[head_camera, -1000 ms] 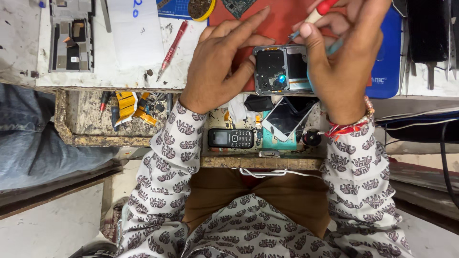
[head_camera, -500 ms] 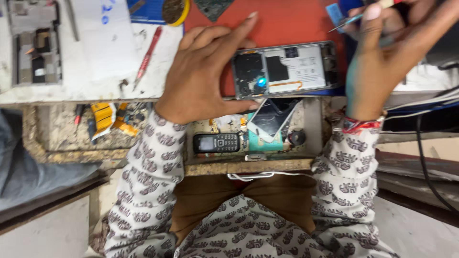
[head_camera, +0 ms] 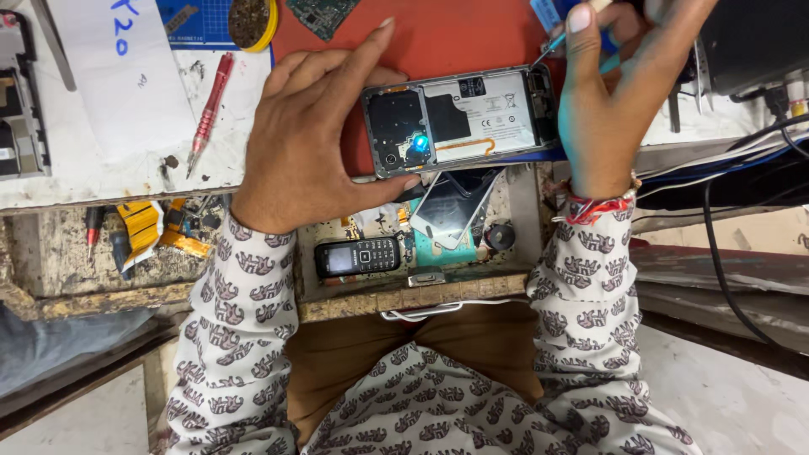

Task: The person uses a small screwdriver to remove and replace screws on the internal components of a disassembled mobile phone, while another person's hand occasionally assists or moves parts.

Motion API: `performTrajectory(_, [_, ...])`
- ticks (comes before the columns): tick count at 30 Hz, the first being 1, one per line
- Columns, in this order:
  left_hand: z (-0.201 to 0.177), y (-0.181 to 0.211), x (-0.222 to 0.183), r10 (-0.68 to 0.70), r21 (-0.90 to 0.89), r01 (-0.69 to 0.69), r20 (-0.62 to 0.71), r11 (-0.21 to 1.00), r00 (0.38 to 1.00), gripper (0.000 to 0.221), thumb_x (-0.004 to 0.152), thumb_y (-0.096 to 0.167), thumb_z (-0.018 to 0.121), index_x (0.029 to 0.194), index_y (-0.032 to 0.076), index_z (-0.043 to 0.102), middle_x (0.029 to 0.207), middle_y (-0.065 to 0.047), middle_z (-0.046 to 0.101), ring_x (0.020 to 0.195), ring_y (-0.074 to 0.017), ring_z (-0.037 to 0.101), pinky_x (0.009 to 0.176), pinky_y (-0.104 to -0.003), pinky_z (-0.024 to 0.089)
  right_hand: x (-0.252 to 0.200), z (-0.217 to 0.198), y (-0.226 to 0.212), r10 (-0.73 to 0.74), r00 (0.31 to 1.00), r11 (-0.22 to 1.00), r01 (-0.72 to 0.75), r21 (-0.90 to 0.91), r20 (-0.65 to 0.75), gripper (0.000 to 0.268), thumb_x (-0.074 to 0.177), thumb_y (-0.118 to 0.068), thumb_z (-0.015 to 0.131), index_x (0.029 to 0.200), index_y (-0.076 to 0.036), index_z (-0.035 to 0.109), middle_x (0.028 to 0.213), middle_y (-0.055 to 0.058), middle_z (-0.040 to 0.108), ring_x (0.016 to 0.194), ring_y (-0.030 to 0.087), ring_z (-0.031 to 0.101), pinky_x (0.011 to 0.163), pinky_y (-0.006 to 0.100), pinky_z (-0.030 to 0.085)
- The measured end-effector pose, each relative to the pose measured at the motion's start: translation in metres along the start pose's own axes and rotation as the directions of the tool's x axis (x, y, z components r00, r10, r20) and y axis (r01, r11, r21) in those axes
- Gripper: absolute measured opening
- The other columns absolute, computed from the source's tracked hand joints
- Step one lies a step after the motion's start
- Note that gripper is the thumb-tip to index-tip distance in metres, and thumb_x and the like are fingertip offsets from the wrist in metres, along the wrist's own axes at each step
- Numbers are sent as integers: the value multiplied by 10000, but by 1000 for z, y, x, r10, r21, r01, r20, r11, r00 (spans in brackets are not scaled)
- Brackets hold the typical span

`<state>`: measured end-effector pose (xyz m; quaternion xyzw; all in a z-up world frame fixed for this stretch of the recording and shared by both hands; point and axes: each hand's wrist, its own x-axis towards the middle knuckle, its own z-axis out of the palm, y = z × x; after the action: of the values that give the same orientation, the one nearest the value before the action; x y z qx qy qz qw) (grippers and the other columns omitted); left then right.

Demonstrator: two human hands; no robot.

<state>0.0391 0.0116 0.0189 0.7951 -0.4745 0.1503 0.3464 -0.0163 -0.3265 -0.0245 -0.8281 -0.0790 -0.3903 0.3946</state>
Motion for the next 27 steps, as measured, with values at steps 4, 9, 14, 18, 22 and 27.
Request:
performTrajectory(4, [0,1,-1,-1,3,1,-5,1000,1000,1139,799,450,982,1606,99,258,1394,19,681,1384,-240,533,1243,-443,325,7,0,-10,18,1000,1000,-18,24,10,695,1143,-42,632,1630,-241,178,1315,23,537,1021,113,538,917,235,524])
performTrajectory(9, [0,0,-1,7,1,-7,-8,1000,1000,1124,814,448,981,1602,87,266,1409,23,674,1384,-235,533,1237,-432,335,12,3,-21,34,999,999,-34,34,1,759,1138,-52,639,1632,-231,91,1348,33,546,1012,114,592,895,232,541])
performTrajectory(14, [-1,0,-1,6,-1,-6,-17,1000,1000,1118,808,457,979,1596,92,277,1417,32,669,1384,-233,533,1225,-425,329,7,-2,-12,-36,998,999,36,1,53,767,1142,-36,637,1632,-283,101,1343,53,564,1021,138,615,910,236,534])
performTrajectory(18, [-1,1,-1,-8,-16,8,-21,1000,1000,1106,803,454,979,1594,104,291,1420,44,668,1375,-227,534,1216,-414,336,12,-15,-24,-186,979,948,202,-246,84,859,1116,-61,679,1652,-308,55,1355,45,538,1065,144,616,939,232,525])
performTrajectory(22, [-1,2,-1,-9,-19,8,-35,1000,999,1103,789,457,978,1584,104,300,1413,44,661,1363,-228,529,1206,-416,340,9,-30,-28,-155,977,893,203,-401,147,865,1114,-73,686,1652,-295,46,1375,25,519,1110,132,598,975,237,505])
performTrajectory(27, [-1,3,-2,-12,-27,11,-34,1000,999,1089,797,451,979,1585,107,311,1411,45,662,1369,-223,531,1215,-419,342,3,-31,-12,-148,978,866,200,-458,147,873,1112,-89,695,1652,-278,35,1400,0,496,1168,117,576,1020,242,479])
